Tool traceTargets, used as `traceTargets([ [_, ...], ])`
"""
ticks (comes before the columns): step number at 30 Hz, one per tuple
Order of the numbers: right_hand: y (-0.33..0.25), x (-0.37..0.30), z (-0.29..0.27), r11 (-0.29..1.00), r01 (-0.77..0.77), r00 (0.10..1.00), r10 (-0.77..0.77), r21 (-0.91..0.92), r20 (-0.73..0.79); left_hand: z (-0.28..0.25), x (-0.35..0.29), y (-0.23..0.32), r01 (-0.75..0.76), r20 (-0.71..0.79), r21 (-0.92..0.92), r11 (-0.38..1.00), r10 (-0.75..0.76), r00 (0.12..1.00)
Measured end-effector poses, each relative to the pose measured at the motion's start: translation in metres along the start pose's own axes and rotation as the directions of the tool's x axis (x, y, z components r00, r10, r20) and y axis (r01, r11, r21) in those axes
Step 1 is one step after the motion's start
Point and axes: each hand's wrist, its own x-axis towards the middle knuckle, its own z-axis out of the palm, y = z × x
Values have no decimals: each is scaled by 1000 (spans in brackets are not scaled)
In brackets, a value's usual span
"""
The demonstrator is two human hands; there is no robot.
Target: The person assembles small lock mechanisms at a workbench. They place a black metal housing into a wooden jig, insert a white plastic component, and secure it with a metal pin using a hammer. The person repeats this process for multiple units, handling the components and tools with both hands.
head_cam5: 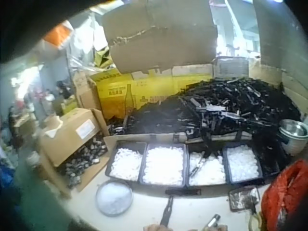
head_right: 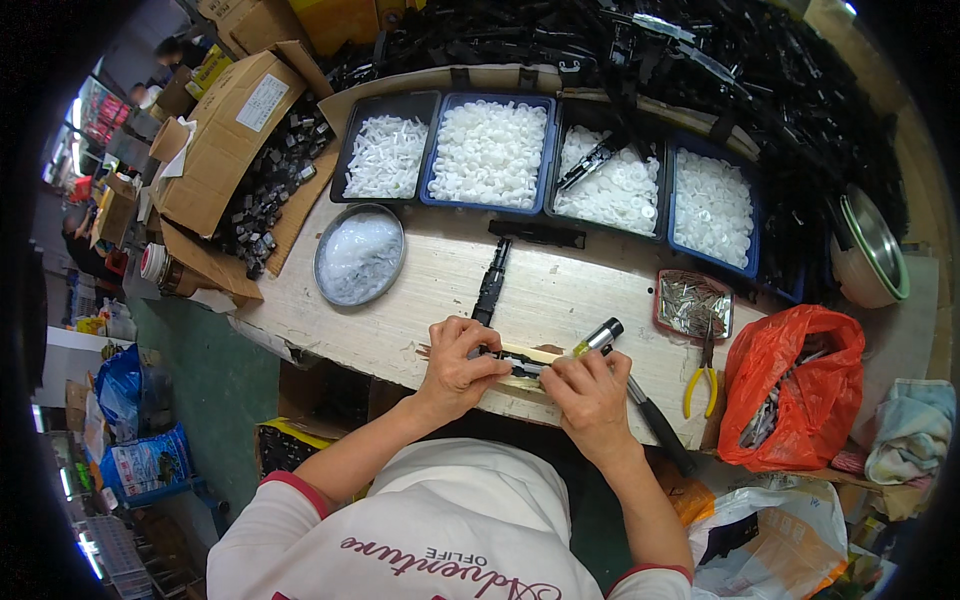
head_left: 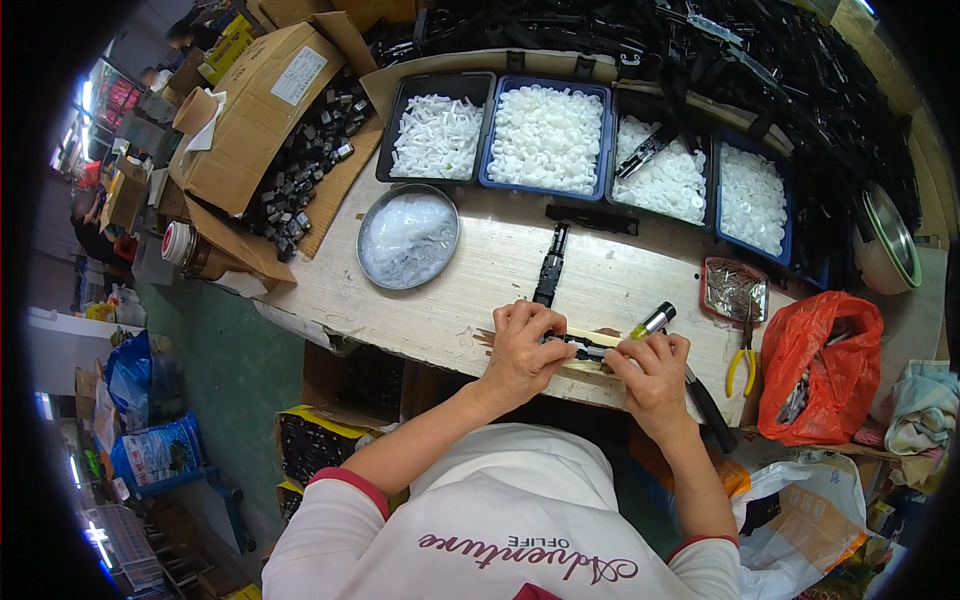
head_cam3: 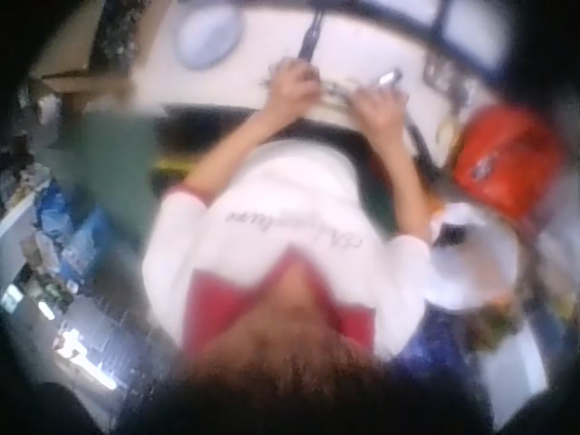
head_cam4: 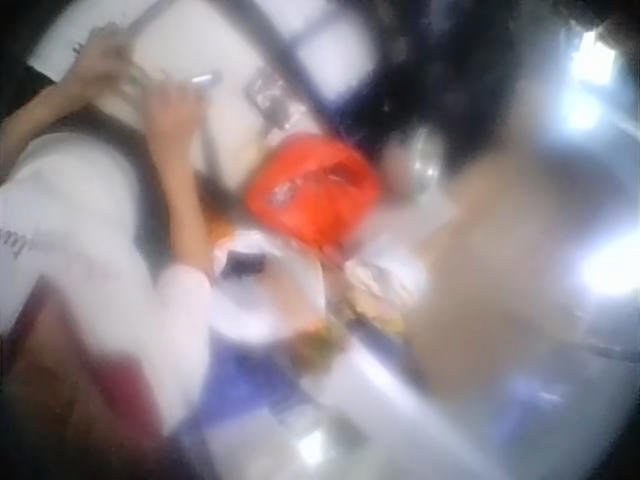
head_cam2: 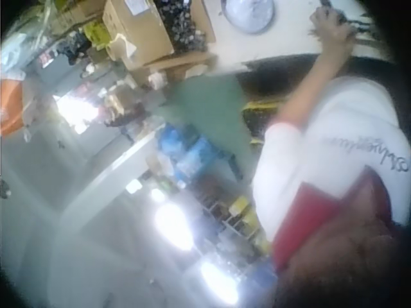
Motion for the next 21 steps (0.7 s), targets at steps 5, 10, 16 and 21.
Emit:
traceTargets([
  [5,7,-2,0,993,120,992,-121,18,44,-1,1,-1,-3,30,10,1000,3,1000],
  [10,12,3,-5,984,173,978,-175,32,114,-3,4,-1,-5,56,-2,1000,5,998],
  [16,18,6,-8,986,130,978,-145,105,152,-4,5,-2,-2,74,-23,1000,4,997],
  [21,18,5,-7,985,145,976,-159,99,150,-5,3,-2,-2,89,-3,1000,2,996],
])
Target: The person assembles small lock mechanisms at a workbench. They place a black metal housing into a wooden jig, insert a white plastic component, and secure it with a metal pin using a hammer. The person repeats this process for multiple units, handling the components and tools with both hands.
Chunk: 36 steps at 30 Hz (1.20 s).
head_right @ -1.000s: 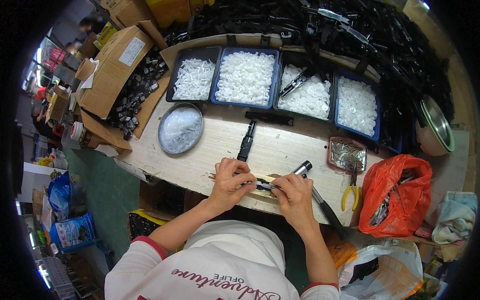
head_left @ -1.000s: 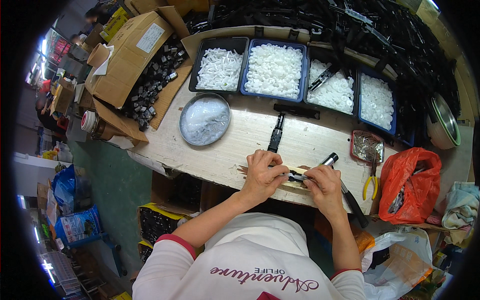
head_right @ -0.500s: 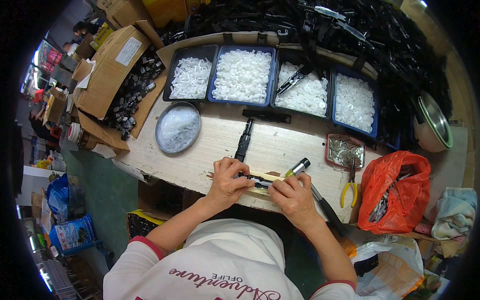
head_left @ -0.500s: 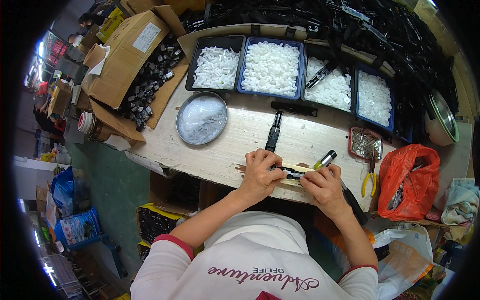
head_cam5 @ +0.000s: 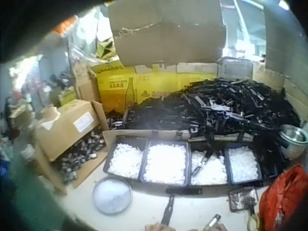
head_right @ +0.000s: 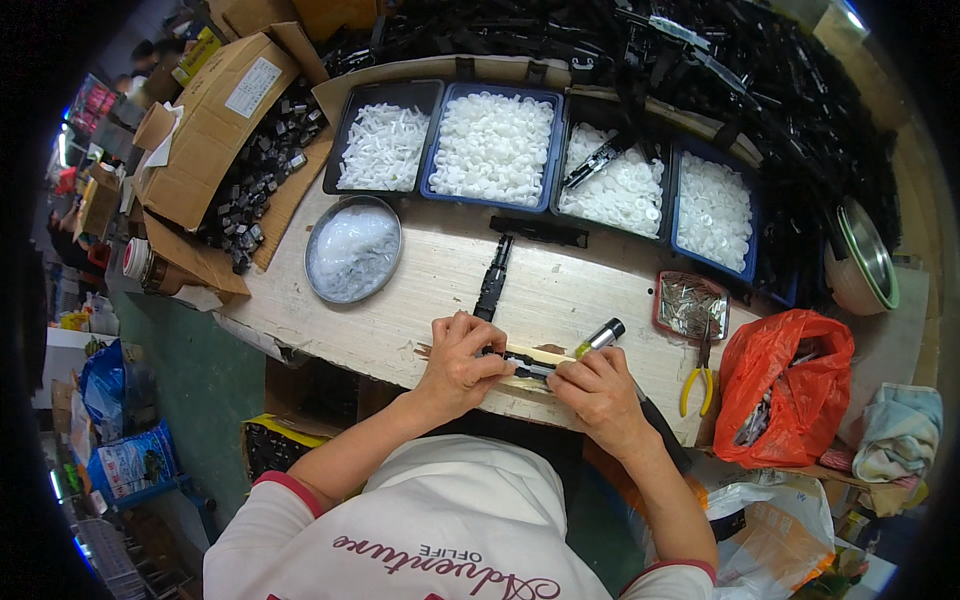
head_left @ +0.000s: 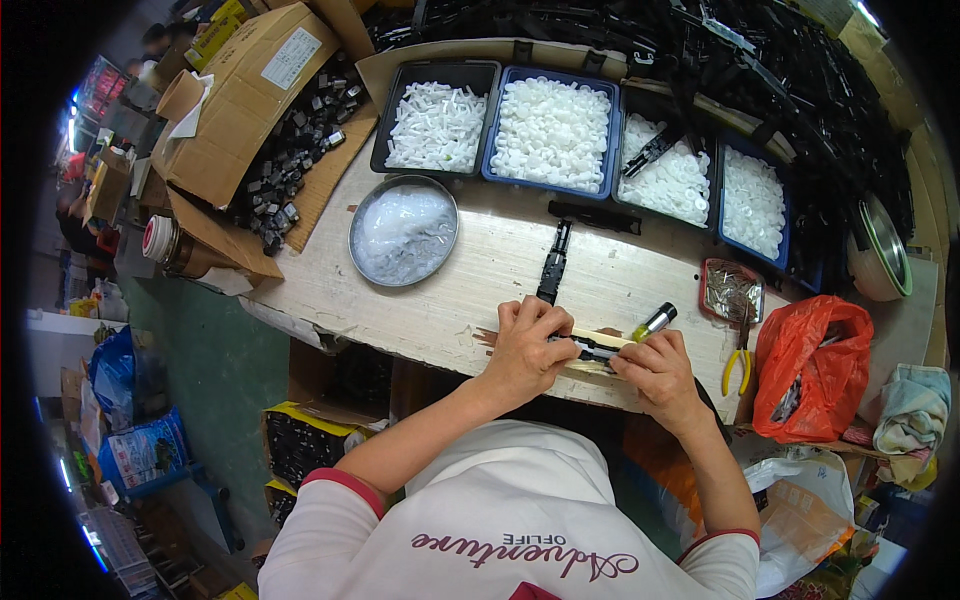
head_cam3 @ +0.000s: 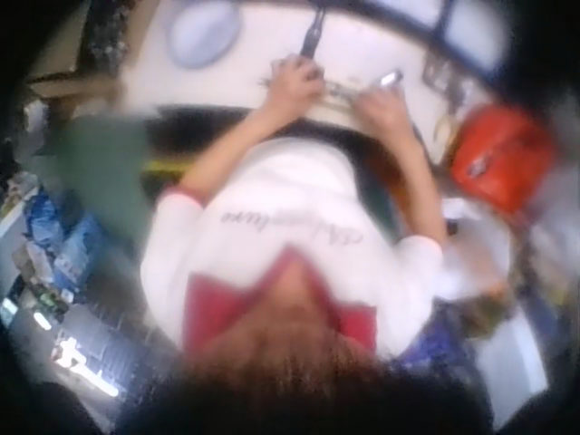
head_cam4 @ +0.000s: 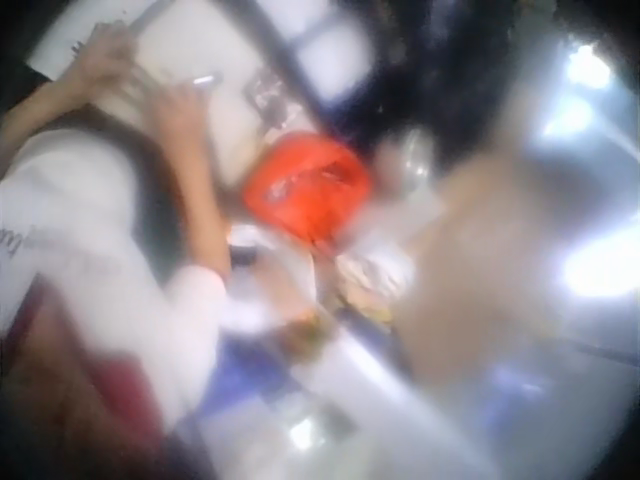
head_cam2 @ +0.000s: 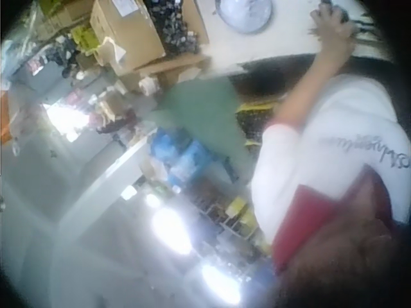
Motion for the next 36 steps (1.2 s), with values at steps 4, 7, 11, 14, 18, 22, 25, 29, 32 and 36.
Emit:
traceTargets([
  [4,2,-1,3,993,-69,997,71,97,-20,2,0,1,-10,-26,4,1000,11,1000],
  [7,2,-3,8,968,-144,987,156,204,-44,5,-2,1,-17,-70,-8,1000,16,997],
  [11,2,17,-7,978,-129,983,103,166,154,9,-9,1,-9,-122,37,999,14,992],
  [14,9,45,-13,989,-112,964,85,98,251,9,-10,4,9,-117,69,998,0,993],
  [18,14,99,17,993,90,995,-87,-78,47,9,-11,7,10,-133,89,996,2,991],
  [22,27,116,40,972,127,988,-107,-198,108,8,-9,9,2,-154,49,999,6,988],
  [25,29,107,40,994,-22,1000,21,-103,-9,10,-10,9,12,-153,39,999,-6,988],
  [29,22,79,3,643,-575,788,601,505,131,5,-9,9,59,-143,-70,996,-69,987],
  [32,8,53,-7,787,-427,862,503,444,-62,-5,-13,5,118,-175,-198,973,-153,973],
  [36,-21,43,-18,832,-446,893,440,330,96,-24,-23,-1,198,-176,-227,954,-240,955],
])
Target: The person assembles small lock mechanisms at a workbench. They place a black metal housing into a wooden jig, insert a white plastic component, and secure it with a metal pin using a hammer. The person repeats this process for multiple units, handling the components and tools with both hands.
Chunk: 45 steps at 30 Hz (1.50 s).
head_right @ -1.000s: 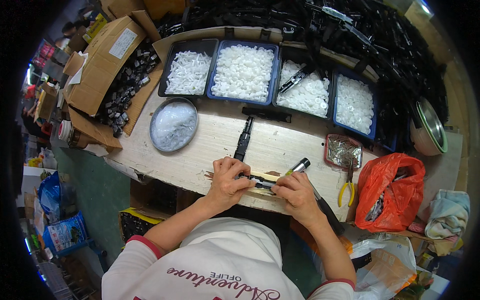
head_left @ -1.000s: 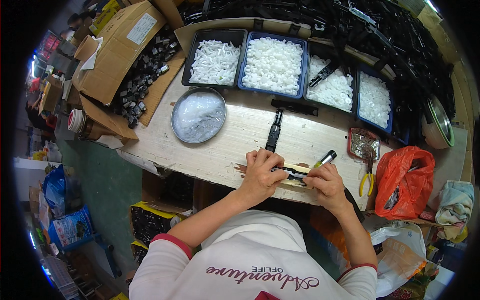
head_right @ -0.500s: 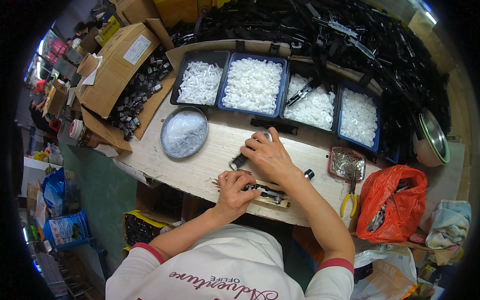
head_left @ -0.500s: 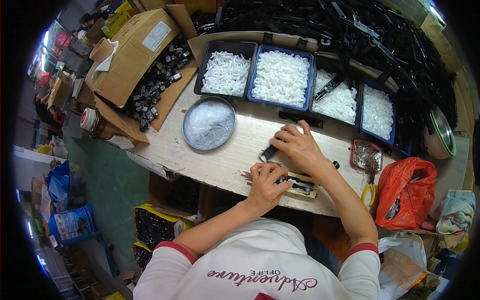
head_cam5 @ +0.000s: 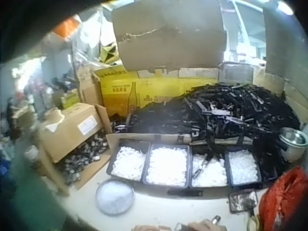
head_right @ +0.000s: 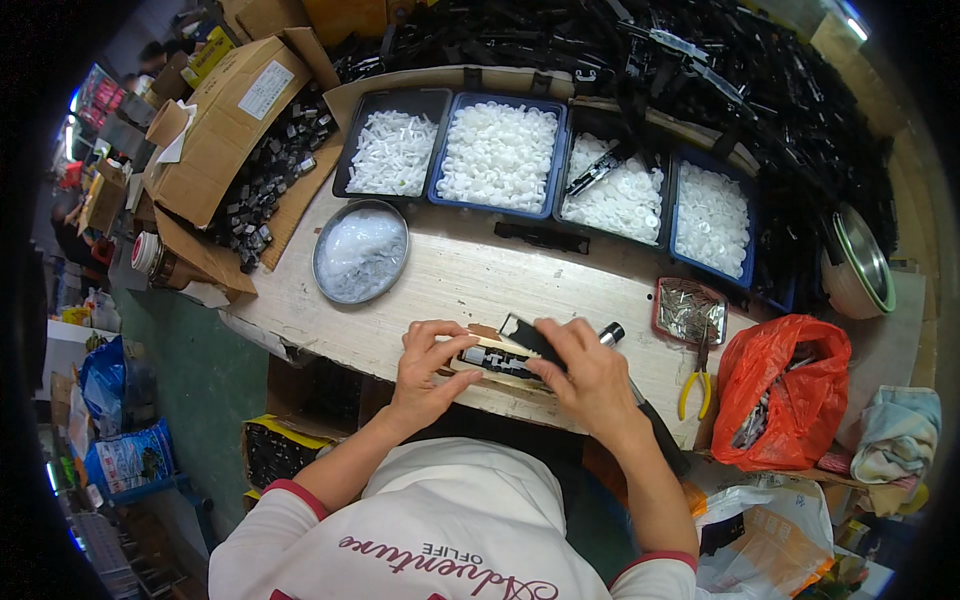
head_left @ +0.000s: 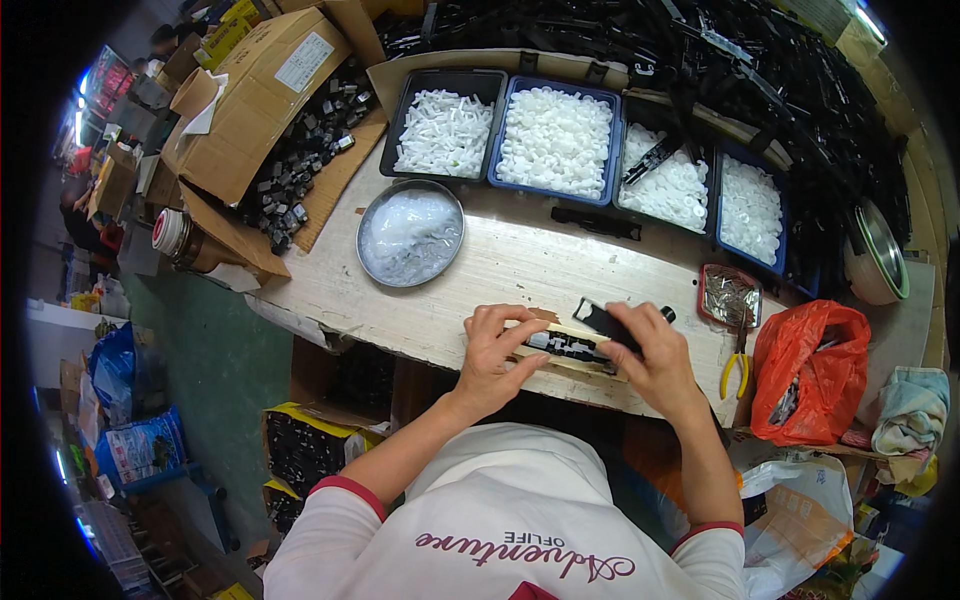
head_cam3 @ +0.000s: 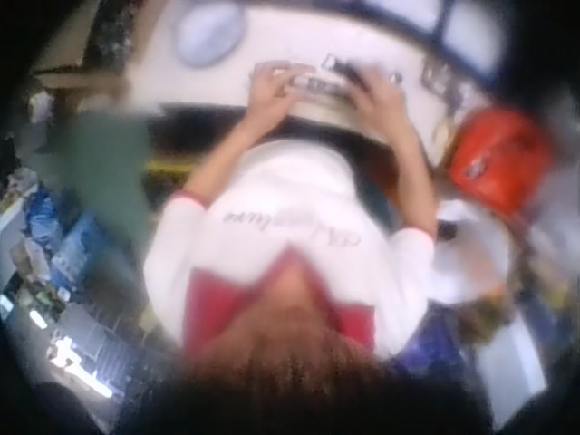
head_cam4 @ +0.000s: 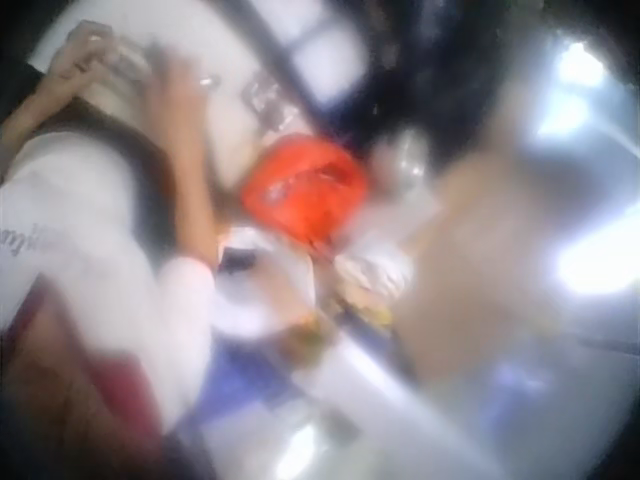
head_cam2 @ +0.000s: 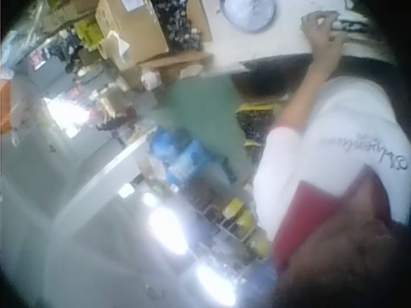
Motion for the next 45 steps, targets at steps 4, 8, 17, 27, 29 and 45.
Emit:
traceTargets([
  [4,-2,-2,26,959,230,966,-246,-165,-83,-12,-8,-9,61,-33,17,998,-61,998],
  [8,-7,-4,46,950,230,966,-249,-213,-69,-16,-12,-12,79,-54,47,996,-77,996],
  [17,-6,1,61,951,183,975,-209,-249,-81,-15,-8,-11,72,-10,100,992,-71,997],
  [27,14,-21,21,963,50,942,-134,-265,-307,-8,10,6,-179,196,202,963,139,971],
  [29,33,-41,5,929,-91,935,-44,-359,-351,-7,15,10,-292,318,291,911,196,928],
  [45,-20,-62,-18,968,38,952,-111,-248,-286,-6,24,7,-524,600,377,764,230,766],
])
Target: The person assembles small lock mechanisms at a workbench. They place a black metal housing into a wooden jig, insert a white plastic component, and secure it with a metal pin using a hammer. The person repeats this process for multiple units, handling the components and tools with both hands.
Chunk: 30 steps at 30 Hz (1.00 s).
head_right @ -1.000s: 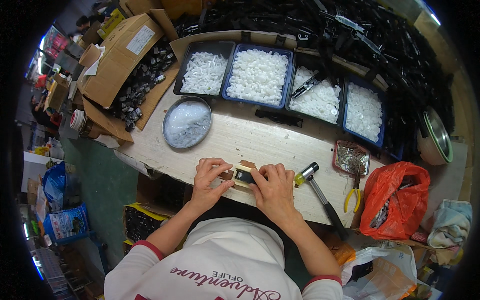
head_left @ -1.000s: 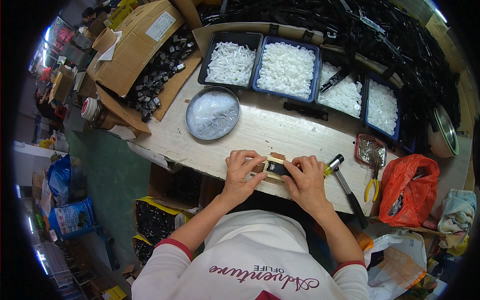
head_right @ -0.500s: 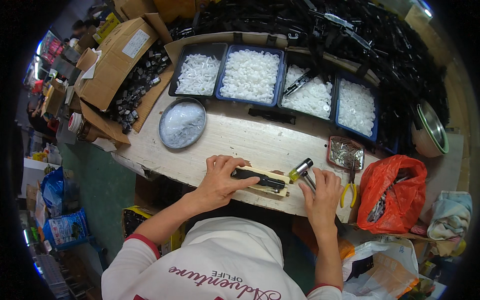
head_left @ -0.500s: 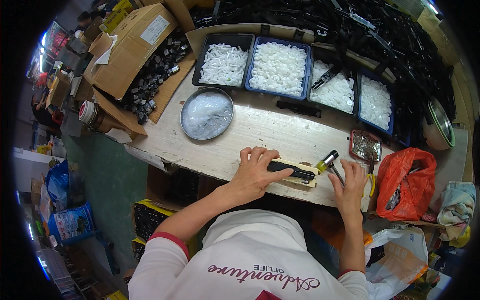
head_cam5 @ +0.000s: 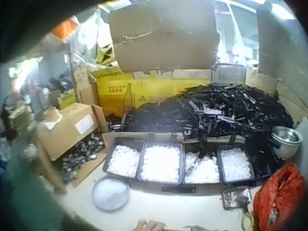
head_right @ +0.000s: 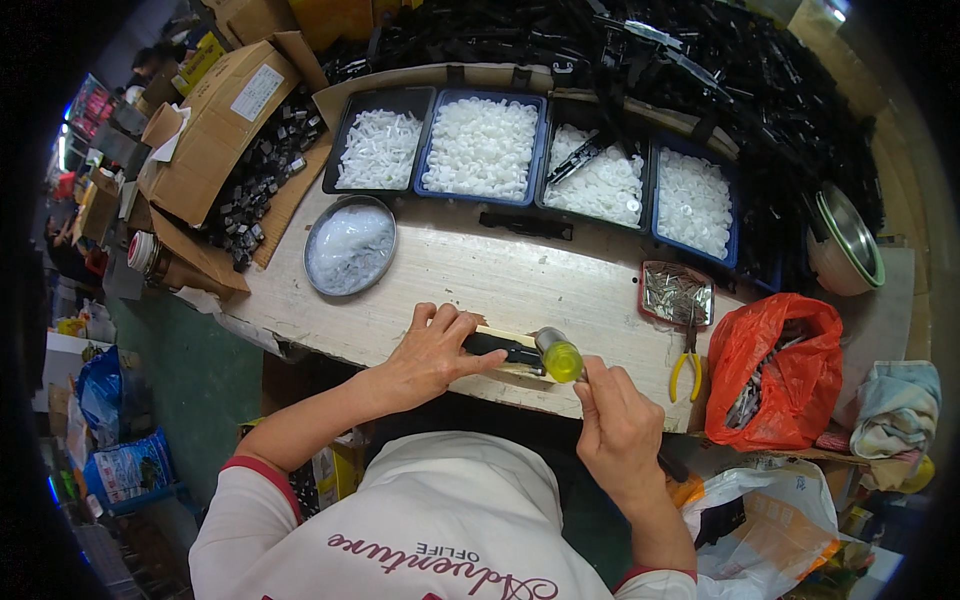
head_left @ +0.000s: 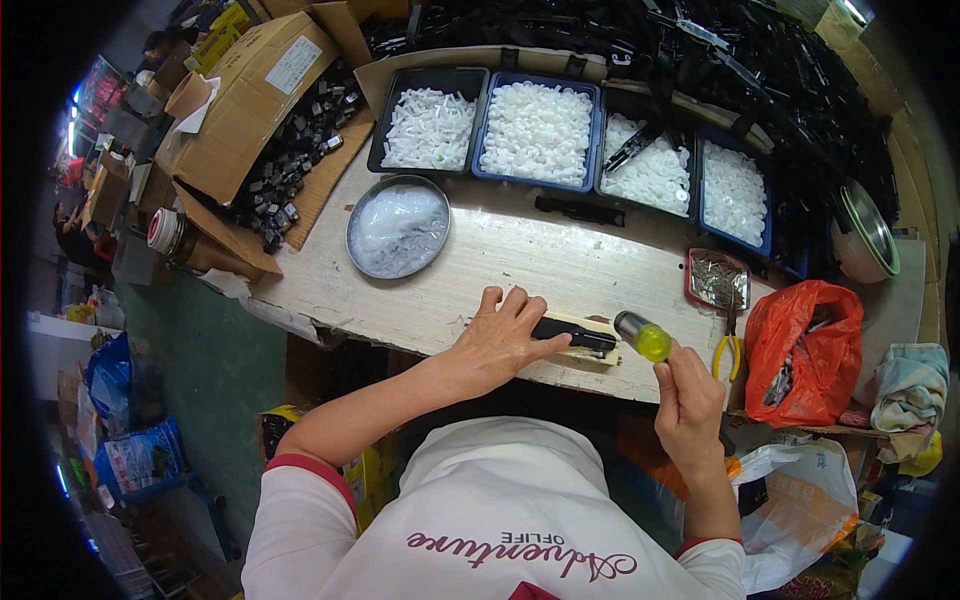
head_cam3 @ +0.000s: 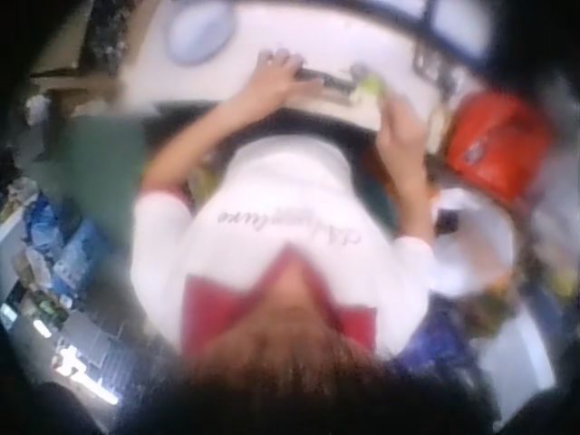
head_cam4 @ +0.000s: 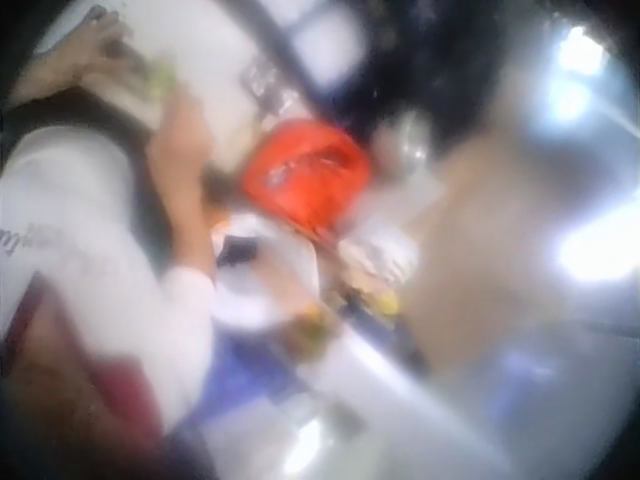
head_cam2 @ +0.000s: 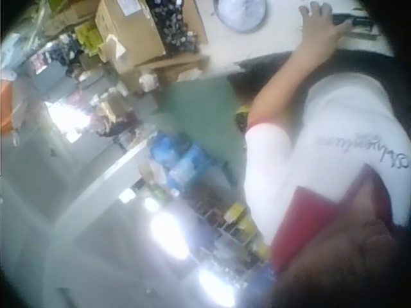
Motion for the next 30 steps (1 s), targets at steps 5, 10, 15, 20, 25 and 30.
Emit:
traceTargets([
  [5,0,0,20,958,-35,950,121,-286,289,-3,3,3,6,20,3,1000,-6,1000],
  [10,0,-6,27,979,-38,974,81,-200,212,-2,3,4,-3,0,11,1000,3,1000],
  [15,8,5,21,975,-18,938,93,-221,334,1,6,-4,90,-32,-205,974,-99,995],
  [20,-12,20,23,998,42,999,-42,-44,-7,1,6,-2,187,-137,-353,917,-248,959],
  [25,-9,38,51,977,-3,937,78,-213,341,7,1,1,215,-184,-481,850,-337,923],
  [30,-22,58,44,999,-38,979,43,-27,197,22,-9,11,197,-415,-488,850,-424,805],
])
